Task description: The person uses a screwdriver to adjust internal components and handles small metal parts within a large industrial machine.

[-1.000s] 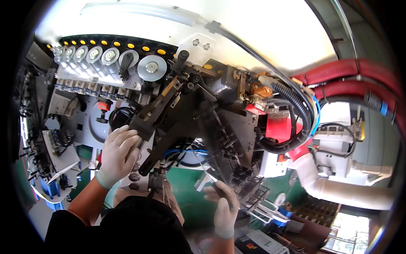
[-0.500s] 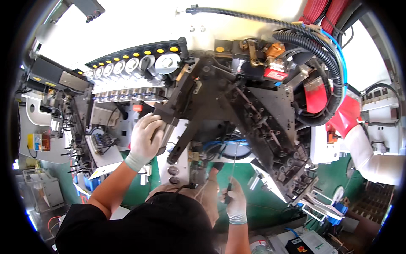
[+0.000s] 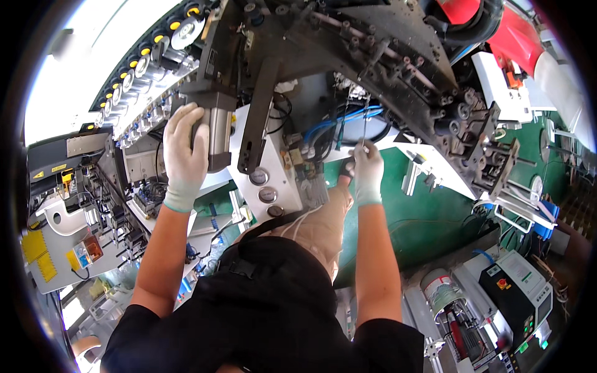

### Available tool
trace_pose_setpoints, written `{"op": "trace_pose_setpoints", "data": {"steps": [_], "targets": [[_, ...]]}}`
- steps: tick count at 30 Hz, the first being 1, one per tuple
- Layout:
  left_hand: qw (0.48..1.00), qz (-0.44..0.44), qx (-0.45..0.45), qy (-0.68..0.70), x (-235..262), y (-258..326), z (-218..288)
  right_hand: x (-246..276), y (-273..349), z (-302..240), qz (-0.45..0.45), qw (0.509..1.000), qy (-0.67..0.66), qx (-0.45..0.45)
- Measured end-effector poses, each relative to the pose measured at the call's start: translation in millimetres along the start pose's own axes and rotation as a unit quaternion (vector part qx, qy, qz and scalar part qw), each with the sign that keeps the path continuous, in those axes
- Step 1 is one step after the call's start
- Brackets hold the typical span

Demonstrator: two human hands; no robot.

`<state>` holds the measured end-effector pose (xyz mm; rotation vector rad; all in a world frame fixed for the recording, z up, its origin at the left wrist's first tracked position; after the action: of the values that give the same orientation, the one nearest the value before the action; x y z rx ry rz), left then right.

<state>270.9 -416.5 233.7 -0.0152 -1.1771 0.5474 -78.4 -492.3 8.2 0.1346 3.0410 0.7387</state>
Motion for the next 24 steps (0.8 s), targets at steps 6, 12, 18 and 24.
{"op": "trace_pose_setpoints", "data": {"steps": [6, 12, 18, 24], "targets": [[1.0, 0.004, -0.003, 0.01, -1, 0, -2, -16, -60, 20, -0.032, 0.923, 0.346, 0.167], [1.0, 0.002, -0.003, 0.02, 0, 3, -5, -52, -92, 5, -0.05, 0.836, 0.514, 0.185], [1.0, -0.002, -0.006, 0.015, 0, 3, -8, -73, -110, 3, -0.117, 0.754, 0.64, 0.088], [1.0, 0.001, -0.001, 0.016, 0, 0, -2, -68, -142, 27, -0.091, 0.838, 0.526, 0.111]]}}
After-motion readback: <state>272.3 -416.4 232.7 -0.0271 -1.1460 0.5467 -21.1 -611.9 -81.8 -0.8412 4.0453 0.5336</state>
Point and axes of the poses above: each hand's wrist, its own y-axis away from the middle knuckle, its own x-axis out of the back of the hand, z = x × y, the point moved 4 cm from there along -y, towards the middle knuckle, and after that the axes turned 11 degrees about x, right-handed, at the moved point
